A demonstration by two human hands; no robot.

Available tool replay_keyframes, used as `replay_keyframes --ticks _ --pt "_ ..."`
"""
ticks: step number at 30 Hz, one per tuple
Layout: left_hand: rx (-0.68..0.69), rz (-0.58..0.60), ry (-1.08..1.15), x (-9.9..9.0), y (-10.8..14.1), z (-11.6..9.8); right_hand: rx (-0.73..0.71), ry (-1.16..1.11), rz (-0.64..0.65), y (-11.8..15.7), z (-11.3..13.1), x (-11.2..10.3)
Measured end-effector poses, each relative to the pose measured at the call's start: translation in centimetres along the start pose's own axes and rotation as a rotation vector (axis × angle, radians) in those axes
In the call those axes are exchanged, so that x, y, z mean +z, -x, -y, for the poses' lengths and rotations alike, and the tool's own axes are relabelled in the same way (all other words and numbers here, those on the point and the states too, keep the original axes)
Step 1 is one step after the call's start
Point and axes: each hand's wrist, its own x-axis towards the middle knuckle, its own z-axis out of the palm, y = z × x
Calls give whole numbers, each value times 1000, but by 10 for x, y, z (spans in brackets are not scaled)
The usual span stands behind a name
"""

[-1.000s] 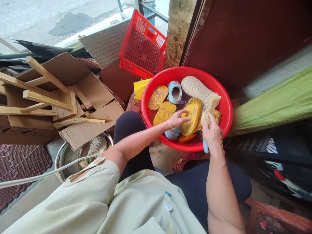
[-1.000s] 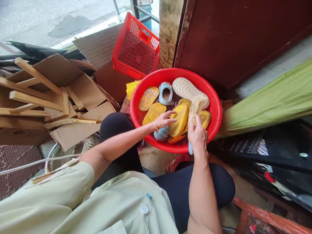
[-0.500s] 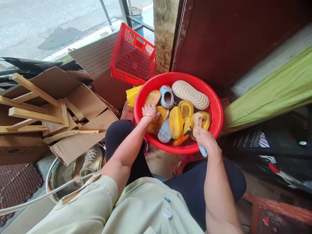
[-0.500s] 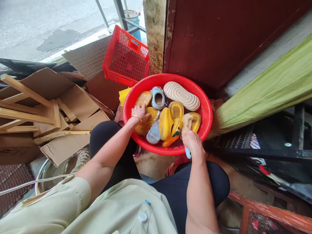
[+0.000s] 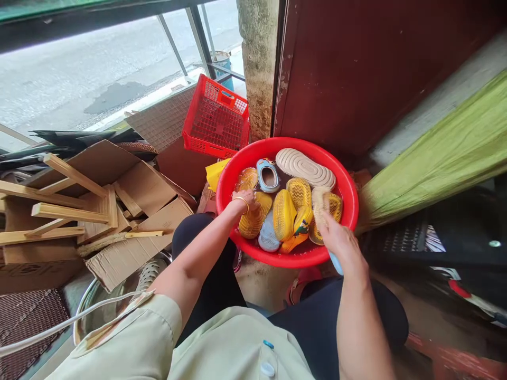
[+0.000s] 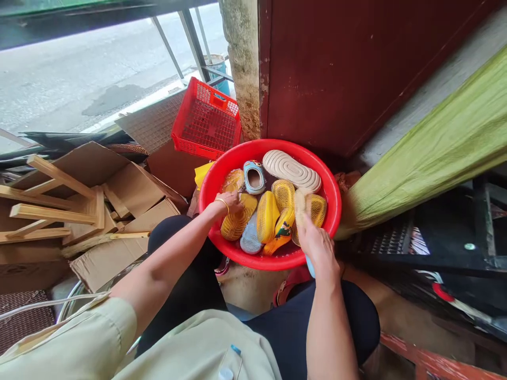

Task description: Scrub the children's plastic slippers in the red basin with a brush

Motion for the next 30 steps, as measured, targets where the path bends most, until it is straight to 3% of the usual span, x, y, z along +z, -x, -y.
replay_keyframes --ticks 3,6,11,13,18,22,27,30 --pt "45 14 -39 10 -6 -4 -35 49 92 -4 8 10" --pt "69 4 -50 23 -6 -11 -13 62 79 -6 12 9" --pt "217 -249 -58 44 15 -33 -23 -4 -43 4 16 1" --pt "272 -277 -48 47 27 -38 -49 -15 -32 10 16 3" --pt "237 -266 -32 46 62 -20 -21 -13 33 21 6 16" --pt "182 -230 -52 50 85 2 33 23 -53 34 9 27" --pt "126 -158 -36 59 91 5 39 57 -176 52 26 43" --pt "129 -171 -4 60 88 2 41 27 -177 54 24 50"
